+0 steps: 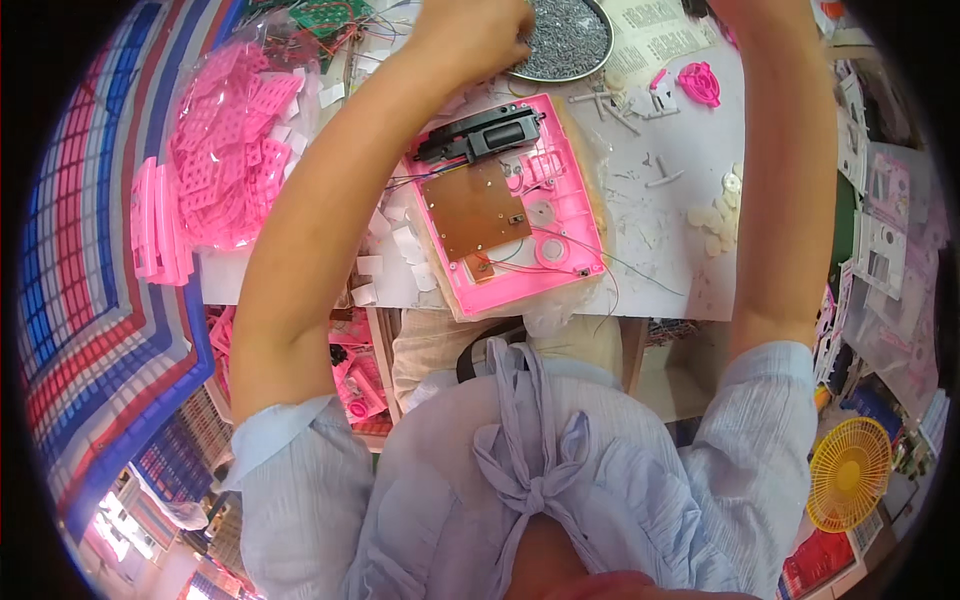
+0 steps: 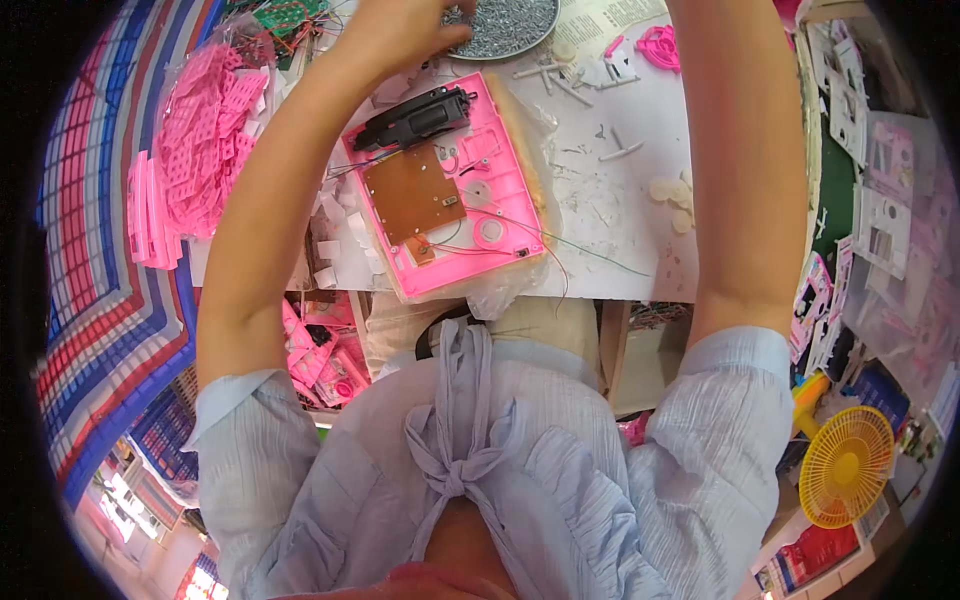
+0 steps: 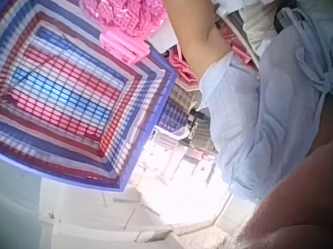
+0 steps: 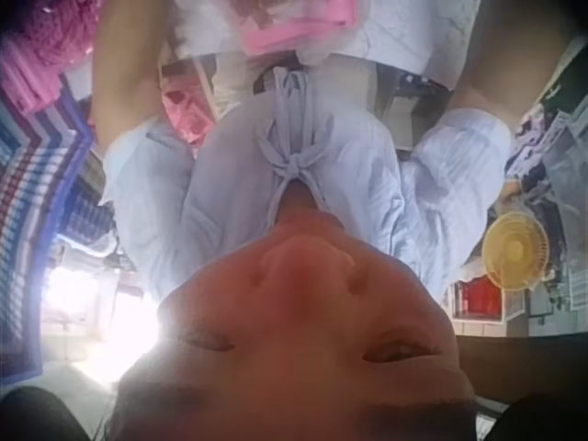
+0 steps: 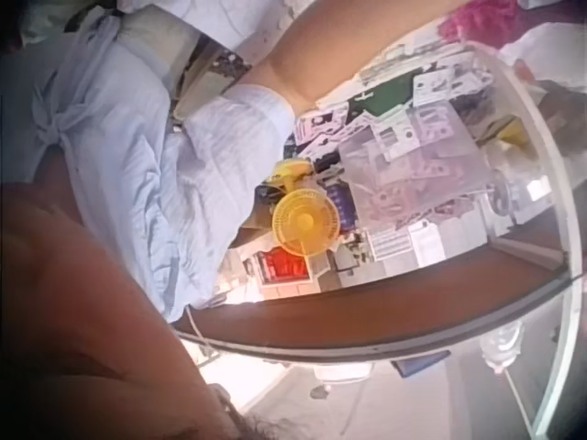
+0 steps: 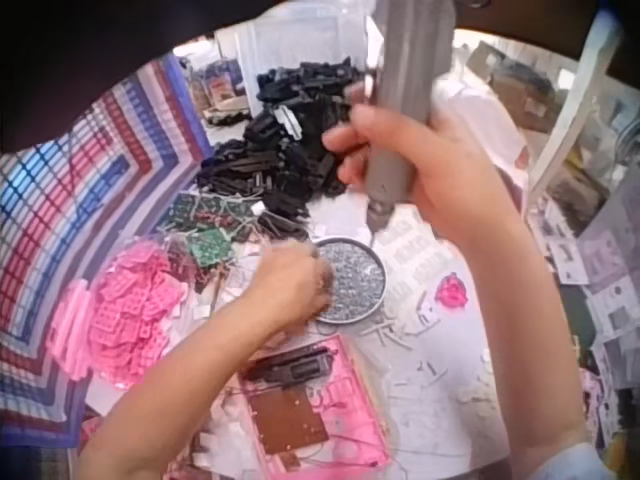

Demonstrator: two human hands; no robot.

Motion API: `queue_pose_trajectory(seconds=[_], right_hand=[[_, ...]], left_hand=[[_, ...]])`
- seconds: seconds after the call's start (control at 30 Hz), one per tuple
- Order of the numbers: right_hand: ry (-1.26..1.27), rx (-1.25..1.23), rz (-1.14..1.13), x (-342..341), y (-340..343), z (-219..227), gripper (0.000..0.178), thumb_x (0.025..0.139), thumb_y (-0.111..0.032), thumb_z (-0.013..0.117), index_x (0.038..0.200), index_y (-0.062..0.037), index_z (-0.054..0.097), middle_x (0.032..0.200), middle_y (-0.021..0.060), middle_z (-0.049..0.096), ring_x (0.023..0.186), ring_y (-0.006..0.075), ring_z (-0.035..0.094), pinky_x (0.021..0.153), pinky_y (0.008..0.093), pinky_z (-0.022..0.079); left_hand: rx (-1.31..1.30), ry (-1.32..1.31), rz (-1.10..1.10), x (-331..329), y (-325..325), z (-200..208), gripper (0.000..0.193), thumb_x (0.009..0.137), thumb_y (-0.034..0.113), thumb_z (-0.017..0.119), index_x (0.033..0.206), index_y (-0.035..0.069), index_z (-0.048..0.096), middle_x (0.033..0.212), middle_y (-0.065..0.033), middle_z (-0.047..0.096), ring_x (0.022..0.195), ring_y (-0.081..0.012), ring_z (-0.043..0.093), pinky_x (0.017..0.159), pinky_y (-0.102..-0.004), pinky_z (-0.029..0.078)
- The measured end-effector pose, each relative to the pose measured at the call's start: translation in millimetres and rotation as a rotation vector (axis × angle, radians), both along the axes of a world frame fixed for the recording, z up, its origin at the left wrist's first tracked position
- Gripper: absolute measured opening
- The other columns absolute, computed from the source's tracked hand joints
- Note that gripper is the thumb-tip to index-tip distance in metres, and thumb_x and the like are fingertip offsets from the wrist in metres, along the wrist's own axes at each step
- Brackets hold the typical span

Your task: Assembling a pink toy house by installing a circuit board, connecting wires, and securing the casing with an electric screwdriver.

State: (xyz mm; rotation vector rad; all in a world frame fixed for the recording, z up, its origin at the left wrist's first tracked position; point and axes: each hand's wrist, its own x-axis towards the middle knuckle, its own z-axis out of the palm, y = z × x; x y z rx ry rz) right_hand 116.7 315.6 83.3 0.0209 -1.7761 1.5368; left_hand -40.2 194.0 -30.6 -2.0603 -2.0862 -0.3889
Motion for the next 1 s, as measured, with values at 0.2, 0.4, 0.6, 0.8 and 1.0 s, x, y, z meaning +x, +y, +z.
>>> queue_pose_trajectory(seconds=[0.2, 0.4, 0.6, 0.8, 1.0], right_hand=[[-0.135, -0.231, -0.07, 36.7, -21.7, 0.9, 0.045, 0.092, -0.019, 0.069, 0.128, 0.0043, 0.053, 0.087, 0.0087, 0.064, 0.077, 0.0175, 0.063, 0.077, 0.0342, 0.053], [-0.162, -0.283, -0.153, 79.7, -46.0, -17.7, 0.036, 0.1, -0.012, 0.055, 0.134, 0.001, 0.052, 0.095, 0.0027, 0.063, 0.084, 0.0158, 0.059, 0.074, 0.033, 0.048], [0.079, -0.268, 0.412, 94.0, -101.9, -25.3, 0.038, 0.1, -0.033, 0.062, 0.132, -0.017, 0.049, 0.063, -0.0067, 0.047, 0.061, 0.0103, 0.044, 0.057, 0.0285, 0.039], [0.003, -0.277, 0.433, 88.5, -120.0, -23.8, 0.035, 0.097, -0.031, 0.068, 0.125, -0.0186, 0.05, 0.061, -0.0053, 0.05, 0.054, 0.0117, 0.046, 0.053, 0.029, 0.042], [-0.067, -0.338, 0.25, 79.7, -143.5, -16.7, 0.034, 0.097, -0.028, 0.068, 0.122, -0.016, 0.049, 0.062, -0.0033, 0.048, 0.054, 0.0126, 0.044, 0.052, 0.0305, 0.041]], left_hand=[[-0.007, 0.039, -0.046, 9.3, 23.2, -8.8, 0.018, 0.082, 0.025, 0.063, 0.076, 0.011, 0.074, 0.086, -0.0116, 0.071, 0.086, -0.0309, 0.066, 0.082, -0.0491, 0.044], [0.023, -0.235, -0.231, 34.6, -20.4, 37.0, 0.011, 0.083, 0.019, 0.067, 0.08, 0.01, 0.072, 0.084, -0.0082, 0.068, 0.084, -0.0294, 0.065, 0.082, -0.0474, 0.042], [0.156, -0.636, -0.249, 88.0, -129.0, 27.1, 0.012, 0.08, 0.01, 0.074, 0.09, 0.015, 0.07, 0.082, 0.0014, 0.066, 0.077, -0.0192, 0.059, 0.083, -0.0386, 0.033], [0.119, -0.802, -0.157, 100.8, -152.2, 26.1, 0.012, 0.08, 0.013, 0.077, 0.09, 0.013, 0.069, 0.082, 0.0008, 0.067, 0.076, -0.0178, 0.06, 0.084, -0.0391, 0.035], [0.185, -0.576, -0.133, 103.7, -152.8, 18.4, 0.019, 0.074, 0.021, 0.081, 0.086, 0.013, 0.069, 0.089, 0.0013, 0.066, 0.085, -0.0182, 0.059, 0.089, -0.0446, 0.035]])
